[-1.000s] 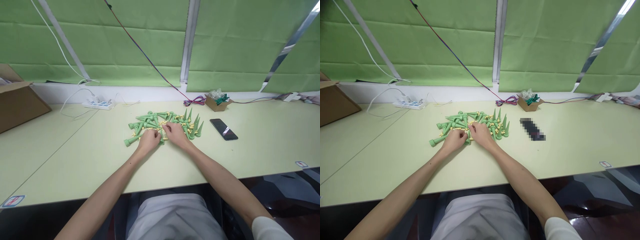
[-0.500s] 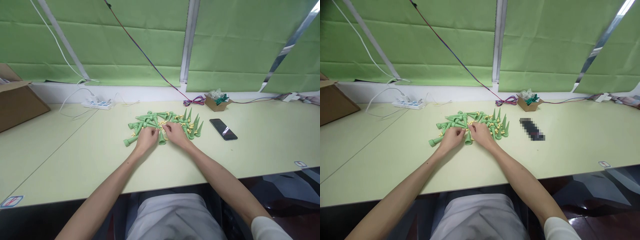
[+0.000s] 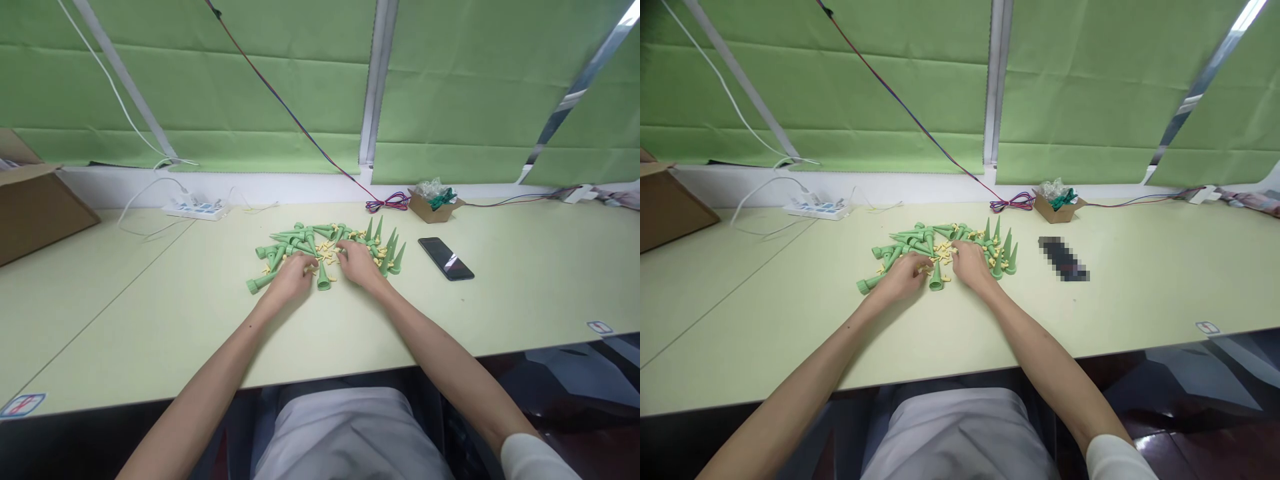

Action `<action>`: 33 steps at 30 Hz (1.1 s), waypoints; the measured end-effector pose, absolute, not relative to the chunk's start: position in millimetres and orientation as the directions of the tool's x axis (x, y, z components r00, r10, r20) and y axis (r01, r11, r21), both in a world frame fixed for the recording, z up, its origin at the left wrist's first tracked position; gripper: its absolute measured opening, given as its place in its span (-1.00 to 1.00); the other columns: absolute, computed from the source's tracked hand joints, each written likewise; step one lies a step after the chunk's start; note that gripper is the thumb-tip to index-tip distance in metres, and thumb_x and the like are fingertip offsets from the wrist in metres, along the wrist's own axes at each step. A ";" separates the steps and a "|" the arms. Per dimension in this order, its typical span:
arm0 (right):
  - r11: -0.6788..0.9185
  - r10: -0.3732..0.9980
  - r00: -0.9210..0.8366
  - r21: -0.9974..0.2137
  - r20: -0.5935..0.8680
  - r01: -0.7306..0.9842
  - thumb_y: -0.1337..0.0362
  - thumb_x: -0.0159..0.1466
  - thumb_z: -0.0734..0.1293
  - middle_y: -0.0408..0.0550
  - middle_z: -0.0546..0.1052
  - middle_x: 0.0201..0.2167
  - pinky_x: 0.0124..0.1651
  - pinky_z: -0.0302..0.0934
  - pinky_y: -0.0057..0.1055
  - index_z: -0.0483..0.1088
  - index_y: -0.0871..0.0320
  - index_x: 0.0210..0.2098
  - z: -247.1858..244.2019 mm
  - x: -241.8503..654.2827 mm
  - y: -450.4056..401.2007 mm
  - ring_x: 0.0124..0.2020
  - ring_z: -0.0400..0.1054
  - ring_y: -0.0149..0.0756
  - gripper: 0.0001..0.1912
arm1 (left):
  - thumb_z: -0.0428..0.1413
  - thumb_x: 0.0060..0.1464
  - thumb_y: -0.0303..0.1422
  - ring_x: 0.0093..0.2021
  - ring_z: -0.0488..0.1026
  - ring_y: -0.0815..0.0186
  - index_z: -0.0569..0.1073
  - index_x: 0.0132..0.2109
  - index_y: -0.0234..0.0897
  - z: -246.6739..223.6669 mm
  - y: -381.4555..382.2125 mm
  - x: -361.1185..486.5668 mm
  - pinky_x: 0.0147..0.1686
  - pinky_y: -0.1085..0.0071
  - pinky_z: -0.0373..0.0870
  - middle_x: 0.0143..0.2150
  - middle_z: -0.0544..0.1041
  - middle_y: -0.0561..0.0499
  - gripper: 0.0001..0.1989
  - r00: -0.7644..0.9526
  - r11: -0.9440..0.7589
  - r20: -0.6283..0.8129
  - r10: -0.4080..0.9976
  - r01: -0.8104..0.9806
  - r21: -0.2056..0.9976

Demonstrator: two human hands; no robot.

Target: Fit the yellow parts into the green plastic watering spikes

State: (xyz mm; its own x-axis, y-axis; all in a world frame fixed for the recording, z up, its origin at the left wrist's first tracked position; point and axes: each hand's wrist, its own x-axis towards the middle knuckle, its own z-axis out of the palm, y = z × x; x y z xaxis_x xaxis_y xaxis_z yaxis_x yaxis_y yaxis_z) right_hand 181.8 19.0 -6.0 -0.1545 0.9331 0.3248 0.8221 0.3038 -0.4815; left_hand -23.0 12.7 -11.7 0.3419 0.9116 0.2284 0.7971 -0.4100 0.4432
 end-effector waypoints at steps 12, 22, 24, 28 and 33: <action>0.292 0.944 -0.174 -0.464 0.280 0.837 0.41 0.41 0.23 0.18 0.62 0.05 0.21 0.23 -0.23 0.52 0.24 0.14 -7.5 182.0 20.2 0.14 0.46 -0.05 -0.63 | 0.03 0.05 -0.48 -0.06 0.48 0.01 0.54 -0.21 -0.22 -21.8 19.5 -25.4 -0.05 0.19 0.38 -0.10 0.57 -0.18 -0.78 0.343 -0.411 0.228 0.911 0.794 0.448; 0.286 0.948 -0.178 -0.456 0.264 0.843 0.38 0.43 0.25 0.20 0.63 0.04 0.17 0.25 -0.24 0.51 0.26 0.13 -6.4 180.7 18.7 0.12 0.48 -0.04 -0.66 | 0.04 0.11 -0.44 -0.21 0.45 0.08 0.46 -0.32 -0.21 -18.5 17.0 -22.2 -0.21 0.24 0.30 -0.24 0.56 -0.14 -0.89 0.313 -0.386 0.227 0.922 0.791 0.475; 0.282 0.949 -0.177 -0.451 0.261 0.847 0.37 0.43 0.25 0.20 0.63 0.04 0.17 0.25 -0.24 0.51 0.26 0.15 -6.2 180.6 18.5 0.12 0.48 -0.04 -0.65 | 0.04 0.12 -0.42 -0.23 0.44 0.09 0.43 -0.33 -0.20 -18.0 16.4 -21.2 -0.24 0.25 0.29 -0.27 0.55 -0.12 -0.91 0.298 -0.366 0.216 0.930 0.801 0.474; 0.288 0.945 -0.179 -0.441 0.273 0.850 0.36 0.43 0.25 0.19 0.63 0.02 0.18 0.25 -0.23 0.52 0.24 0.13 -7.3 180.1 19.3 0.11 0.48 -0.03 -0.66 | 0.04 0.15 -0.39 -0.27 0.44 0.10 0.39 -0.30 -0.19 -13.7 12.7 -17.0 -0.28 0.26 0.26 -0.37 0.51 -0.07 -0.94 0.257 -0.333 0.219 0.941 0.816 0.473; 0.297 0.941 -0.180 -0.445 0.286 0.845 0.37 0.43 0.25 0.22 0.63 0.00 0.18 0.26 -0.18 0.52 0.26 0.12 -6.0 179.4 18.0 0.10 0.49 0.02 -0.66 | 0.07 0.16 -0.37 -0.36 0.43 0.17 0.39 -0.27 -0.21 -1.9 5.4 -9.9 -0.28 0.28 0.28 -0.37 0.52 -0.04 -0.96 0.163 -0.289 0.263 0.951 0.772 0.565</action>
State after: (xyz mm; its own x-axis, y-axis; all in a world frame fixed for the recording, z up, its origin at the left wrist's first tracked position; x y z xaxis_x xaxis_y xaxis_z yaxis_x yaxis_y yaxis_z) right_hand 179.4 18.0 -6.0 -0.1804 0.9410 0.2863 0.8447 0.2974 -0.4451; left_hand -9.9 5.4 -1.9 0.1634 0.9507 0.2635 0.7724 -0.2894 0.5654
